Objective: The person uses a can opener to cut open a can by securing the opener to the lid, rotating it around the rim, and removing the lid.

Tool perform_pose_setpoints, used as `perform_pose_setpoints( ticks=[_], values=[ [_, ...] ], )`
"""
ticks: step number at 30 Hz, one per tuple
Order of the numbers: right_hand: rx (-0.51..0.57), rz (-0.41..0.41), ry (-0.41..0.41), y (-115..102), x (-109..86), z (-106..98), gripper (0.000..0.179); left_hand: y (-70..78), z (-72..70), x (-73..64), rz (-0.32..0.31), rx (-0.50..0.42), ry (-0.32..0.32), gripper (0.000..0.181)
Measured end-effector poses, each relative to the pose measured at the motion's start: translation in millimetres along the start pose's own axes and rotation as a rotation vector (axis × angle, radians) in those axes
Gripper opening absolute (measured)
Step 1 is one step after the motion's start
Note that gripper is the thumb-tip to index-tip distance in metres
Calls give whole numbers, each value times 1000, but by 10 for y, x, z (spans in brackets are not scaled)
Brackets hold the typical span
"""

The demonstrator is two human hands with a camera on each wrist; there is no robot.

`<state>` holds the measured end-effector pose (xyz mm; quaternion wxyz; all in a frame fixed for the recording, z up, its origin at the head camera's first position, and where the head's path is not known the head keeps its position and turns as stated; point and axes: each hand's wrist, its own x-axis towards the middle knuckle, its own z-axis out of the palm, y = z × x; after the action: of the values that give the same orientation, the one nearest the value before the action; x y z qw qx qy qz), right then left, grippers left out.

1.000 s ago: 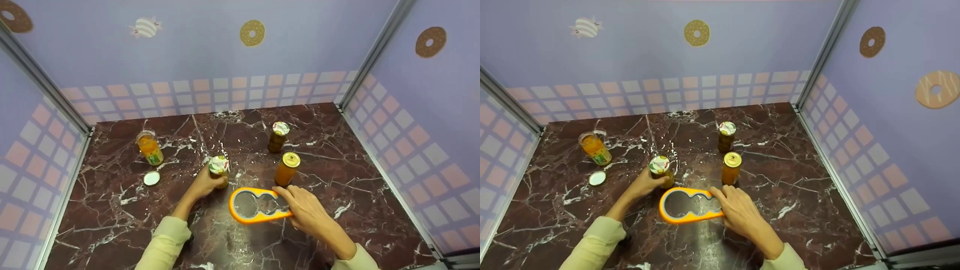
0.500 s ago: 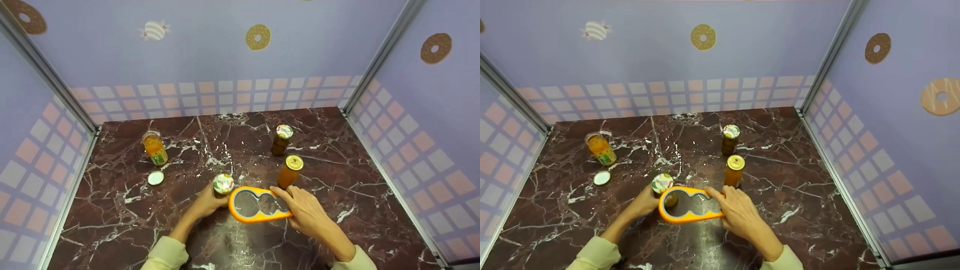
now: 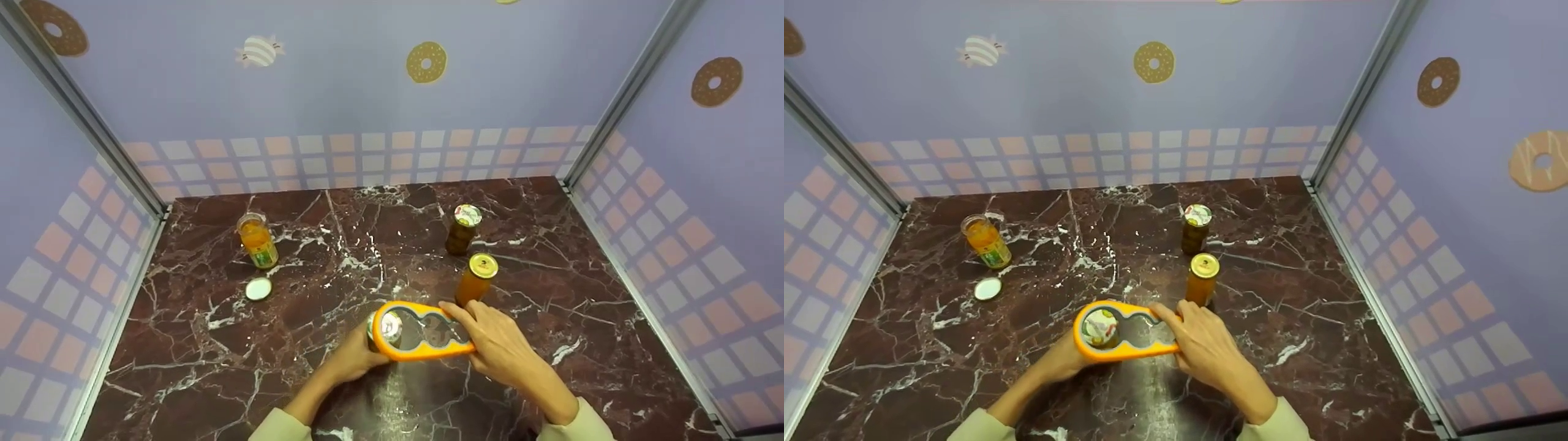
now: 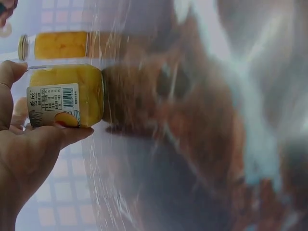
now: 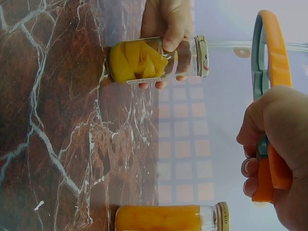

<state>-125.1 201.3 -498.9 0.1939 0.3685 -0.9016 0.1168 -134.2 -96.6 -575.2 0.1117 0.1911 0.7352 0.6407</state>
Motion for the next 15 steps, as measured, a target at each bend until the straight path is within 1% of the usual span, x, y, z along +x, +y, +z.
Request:
perform_pose_setpoints(
  ticks=[2, 4, 8, 10, 13, 14, 15],
  values=[
    [0, 3, -7, -13, 11, -4, 92, 8, 54, -30, 27, -1, -23, 83],
    [-1, 6, -17, -26, 18, -7, 91, 7, 104, -48, 60, -33, -50, 81],
    [-1, 7, -34, -43, 26, -1, 91, 4, 184, -60, 132, -89, -88, 72],
    [-6, 2, -39, -48, 25, 8, 91, 12, 222, -60, 156, -117, -104, 68],
    [-10, -8, -43, -51, 16, 26, 88, 37, 287, -63, 158, -130, -115, 62],
    [-12, -10, -47, -52, 14, 32, 88, 48, 312, -63, 149, -129, -115, 61],
    [-13, -12, -53, -53, 14, 37, 88, 55, 339, -63, 131, -163, -122, 61]
  ],
)
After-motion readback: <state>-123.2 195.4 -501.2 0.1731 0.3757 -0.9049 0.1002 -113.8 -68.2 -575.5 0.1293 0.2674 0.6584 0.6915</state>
